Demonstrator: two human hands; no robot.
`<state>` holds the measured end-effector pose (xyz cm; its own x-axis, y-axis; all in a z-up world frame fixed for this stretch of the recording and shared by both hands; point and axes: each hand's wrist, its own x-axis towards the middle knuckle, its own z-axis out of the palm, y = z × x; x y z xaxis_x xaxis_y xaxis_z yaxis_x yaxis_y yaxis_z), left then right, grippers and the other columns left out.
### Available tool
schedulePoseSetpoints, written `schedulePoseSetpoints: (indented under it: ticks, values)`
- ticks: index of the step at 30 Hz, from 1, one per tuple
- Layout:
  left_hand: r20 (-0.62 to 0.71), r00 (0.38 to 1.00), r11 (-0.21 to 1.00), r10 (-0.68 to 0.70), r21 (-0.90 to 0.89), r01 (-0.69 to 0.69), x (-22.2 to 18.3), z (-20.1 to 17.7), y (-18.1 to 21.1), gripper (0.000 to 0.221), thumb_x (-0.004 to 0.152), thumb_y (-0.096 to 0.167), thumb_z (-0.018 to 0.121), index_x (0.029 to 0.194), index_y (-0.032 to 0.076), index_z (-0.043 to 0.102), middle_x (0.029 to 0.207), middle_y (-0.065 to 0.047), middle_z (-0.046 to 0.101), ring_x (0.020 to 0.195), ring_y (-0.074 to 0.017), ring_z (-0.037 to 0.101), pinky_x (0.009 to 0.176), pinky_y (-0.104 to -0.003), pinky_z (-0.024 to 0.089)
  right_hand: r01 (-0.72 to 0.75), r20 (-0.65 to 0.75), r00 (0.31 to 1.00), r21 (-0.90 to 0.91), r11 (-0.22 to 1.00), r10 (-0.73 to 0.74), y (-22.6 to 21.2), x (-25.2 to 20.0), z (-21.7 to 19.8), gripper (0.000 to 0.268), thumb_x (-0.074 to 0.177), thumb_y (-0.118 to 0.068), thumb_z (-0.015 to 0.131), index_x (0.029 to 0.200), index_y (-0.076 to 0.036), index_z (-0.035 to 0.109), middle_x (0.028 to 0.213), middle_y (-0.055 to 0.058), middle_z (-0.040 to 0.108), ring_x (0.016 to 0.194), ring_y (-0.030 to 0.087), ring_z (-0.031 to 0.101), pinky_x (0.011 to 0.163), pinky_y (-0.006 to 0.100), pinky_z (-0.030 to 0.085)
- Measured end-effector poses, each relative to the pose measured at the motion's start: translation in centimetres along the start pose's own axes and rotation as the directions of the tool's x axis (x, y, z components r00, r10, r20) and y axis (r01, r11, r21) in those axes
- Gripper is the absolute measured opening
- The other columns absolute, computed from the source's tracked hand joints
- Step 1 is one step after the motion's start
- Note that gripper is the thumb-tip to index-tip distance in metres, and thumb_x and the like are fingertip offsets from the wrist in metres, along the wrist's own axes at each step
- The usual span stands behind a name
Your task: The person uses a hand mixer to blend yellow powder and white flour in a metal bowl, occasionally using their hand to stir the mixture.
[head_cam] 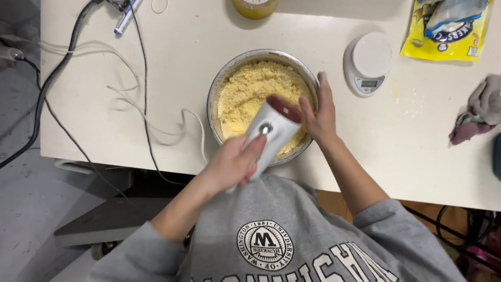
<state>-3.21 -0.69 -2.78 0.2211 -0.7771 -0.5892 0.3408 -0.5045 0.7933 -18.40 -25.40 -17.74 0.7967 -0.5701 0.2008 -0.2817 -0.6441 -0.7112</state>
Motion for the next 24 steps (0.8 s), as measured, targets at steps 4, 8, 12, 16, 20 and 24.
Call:
schedulePoseSetpoints:
  ticks: [4,8,12,16,20,24]
  values:
    - [-0.057,0.992,0.966,-0.109,0.229,0.119,-3.8,-1.2,-0.5,0.051,0.099,0.049,0.05,0.094,0.002,0.071,0.055,0.0,0.057,0.046,-0.0095,0.055,0.043,-0.029,0.044,-0.164,-0.02,0.985,0.206,0.965,0.172,1.2,0.0,0.8,0.081,0.107,-0.012,0.066,0.166,0.0,0.012,0.152,0.027,0.045,0.135,0.033,0.056,0.11,0.04,0.051]
    - [-0.266,0.938,0.851,-0.221,0.417,0.319,-5.9,-4.5,1.8,0.047,0.096,0.046,0.053,0.096,0.004,0.075,0.054,-0.007,0.061,0.049,-0.0162,0.057,0.048,-0.036,0.044,-0.21,-0.057,0.974,0.136,0.968,0.219,0.8,-0.1,0.6,0.082,0.105,-0.012,0.07,0.164,0.0,0.016,0.129,0.021,0.056,0.113,0.027,0.062,0.096,0.036,0.054]
    - [-0.49,0.863,0.831,0.121,0.526,0.182,-4.5,-7.9,2.6,0.048,0.102,0.043,0.055,0.093,-0.001,0.072,0.06,-0.012,0.066,0.053,-0.018,0.062,0.053,-0.037,0.049,-0.239,-0.061,0.966,0.165,0.957,0.252,0.8,0.0,0.6,0.08,0.104,-0.012,0.071,0.163,0.001,0.019,0.113,0.014,0.056,0.097,0.021,0.063,0.084,0.033,0.055]
    - [-0.482,0.813,0.85,0.327,0.526,-0.03,0.0,-6.6,2.4,0.049,0.103,0.046,0.053,0.096,0.002,0.073,0.06,-0.01,0.064,0.052,-0.0161,0.057,0.049,-0.034,0.044,-0.273,-0.056,0.954,0.245,0.93,0.295,1.2,-0.2,1.1,0.074,0.105,-0.013,0.069,0.161,0.001,0.022,0.117,0.013,0.055,0.097,0.018,0.066,0.08,0.03,0.057]
    - [-0.296,0.896,0.865,0.331,0.475,-0.163,3.5,-1.7,1.1,0.058,0.102,0.058,0.044,0.097,0.006,0.07,0.07,0.002,0.069,0.057,-0.0064,0.068,0.049,-0.026,0.055,-0.304,-0.065,0.943,0.233,0.924,0.327,1.4,-0.3,1.0,0.073,0.103,-0.015,0.07,0.159,0.001,0.026,0.12,0.015,0.054,0.101,0.019,0.063,0.08,0.03,0.058]
    - [-0.127,0.977,0.96,0.173,0.244,-0.138,1.6,1.6,0.4,0.065,0.101,0.061,0.042,0.094,0.002,0.067,0.06,-0.001,0.06,0.05,-0.0119,0.061,0.045,-0.03,0.049,-0.222,-0.125,0.963,0.143,0.964,0.24,2.7,-0.8,1.8,0.068,0.105,-0.017,0.073,0.156,0.001,0.032,0.132,0.018,0.055,0.113,0.021,0.054,0.086,0.033,0.056]
